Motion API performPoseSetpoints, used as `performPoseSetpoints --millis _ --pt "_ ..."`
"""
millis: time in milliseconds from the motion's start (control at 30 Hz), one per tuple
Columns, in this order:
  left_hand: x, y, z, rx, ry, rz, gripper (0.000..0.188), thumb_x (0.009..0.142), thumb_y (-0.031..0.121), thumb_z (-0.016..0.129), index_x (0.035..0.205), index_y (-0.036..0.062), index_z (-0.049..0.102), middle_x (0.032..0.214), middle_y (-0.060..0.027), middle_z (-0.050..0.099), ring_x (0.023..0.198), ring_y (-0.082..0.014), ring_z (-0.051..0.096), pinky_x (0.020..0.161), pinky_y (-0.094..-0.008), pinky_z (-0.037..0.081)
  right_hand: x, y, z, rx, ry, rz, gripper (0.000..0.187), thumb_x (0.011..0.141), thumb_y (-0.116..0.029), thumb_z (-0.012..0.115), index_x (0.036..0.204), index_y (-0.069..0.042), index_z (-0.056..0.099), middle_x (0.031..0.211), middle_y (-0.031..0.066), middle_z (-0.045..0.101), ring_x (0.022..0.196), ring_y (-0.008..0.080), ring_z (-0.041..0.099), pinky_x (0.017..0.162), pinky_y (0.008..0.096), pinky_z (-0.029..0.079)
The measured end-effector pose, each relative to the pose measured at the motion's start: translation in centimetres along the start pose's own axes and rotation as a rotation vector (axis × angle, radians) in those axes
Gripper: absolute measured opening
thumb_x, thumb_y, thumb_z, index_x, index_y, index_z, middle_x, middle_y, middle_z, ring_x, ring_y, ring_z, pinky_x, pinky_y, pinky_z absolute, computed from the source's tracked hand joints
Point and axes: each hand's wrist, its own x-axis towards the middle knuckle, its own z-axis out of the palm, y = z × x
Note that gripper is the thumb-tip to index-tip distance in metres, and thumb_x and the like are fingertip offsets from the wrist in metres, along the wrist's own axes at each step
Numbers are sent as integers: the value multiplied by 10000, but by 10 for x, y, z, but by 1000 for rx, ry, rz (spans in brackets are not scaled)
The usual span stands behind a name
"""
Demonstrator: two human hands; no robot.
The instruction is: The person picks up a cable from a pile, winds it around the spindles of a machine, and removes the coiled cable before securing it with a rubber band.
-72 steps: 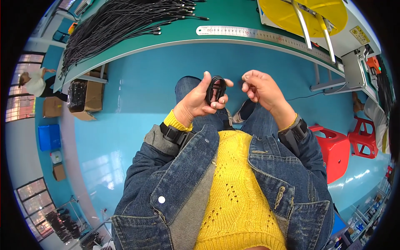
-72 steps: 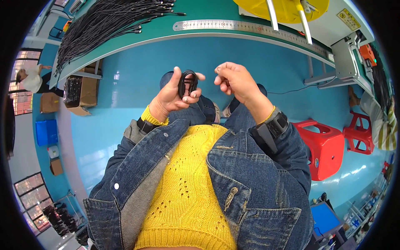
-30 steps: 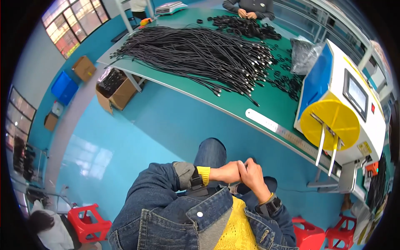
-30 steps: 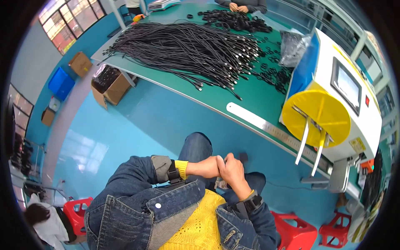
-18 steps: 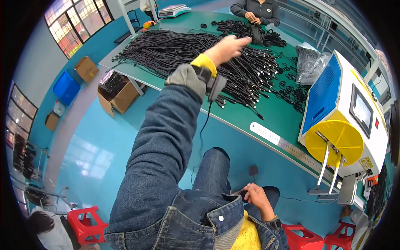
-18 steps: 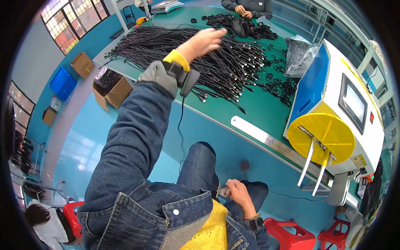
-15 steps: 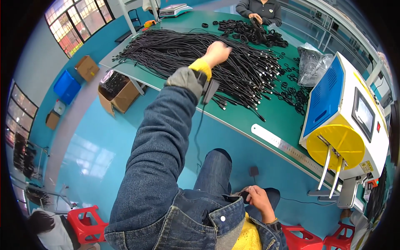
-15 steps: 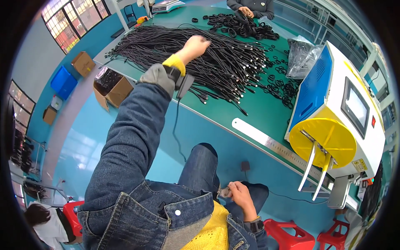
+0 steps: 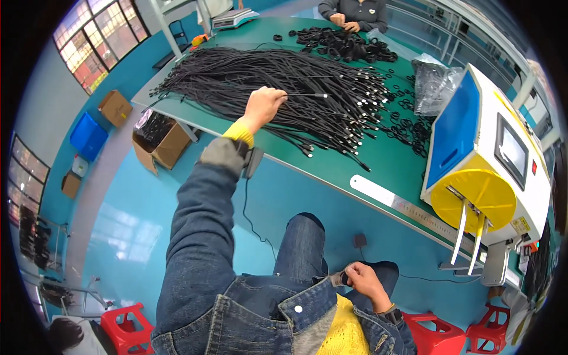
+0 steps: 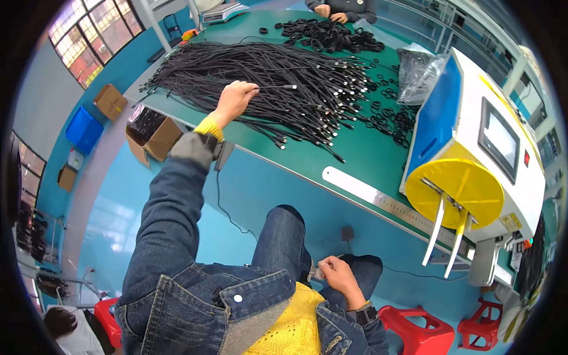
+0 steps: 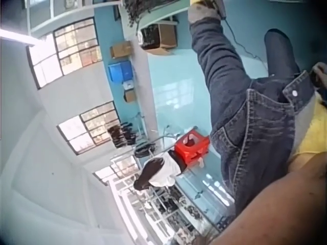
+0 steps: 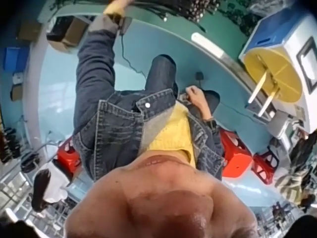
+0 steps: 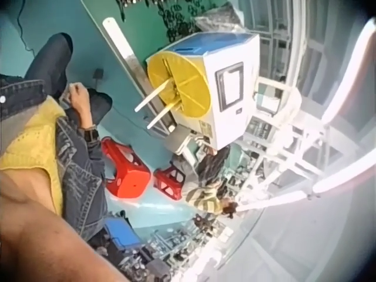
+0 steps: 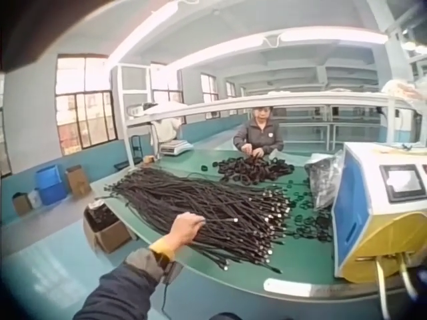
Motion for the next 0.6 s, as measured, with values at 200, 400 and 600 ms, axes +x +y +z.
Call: performPoseSetpoints --millis 200,400,600 --pt "-35 152 -87 -362 77 436 114 741 96 618 855 95 618 636 -50 523 595 -227 513 532 -324 432 -32 -27 -14 38 625 -417 143 855 -128 521 940 -18 555 727 39 549 595 79 485 534 227 413" --pt "-96 269 -110 -545 -199 403 80 751 108 590 823 85 563 676 -52 543 624 -225 573 523 -323 458 -110 -73 -40 -577 1291 -1037 277 836 -104 593 1075 25 534 865 96 542 713 179 516 624 271 440" --pt "-96 350 -129 -951 -467 410 129 784 142 558 771 13 558 676 -139 568 645 -325 564 549 -396 455 -156 -63 -69 -1110 1439 -1040 215 839 -78 587 1007 51 550 848 144 554 748 264 551 606 325 479"
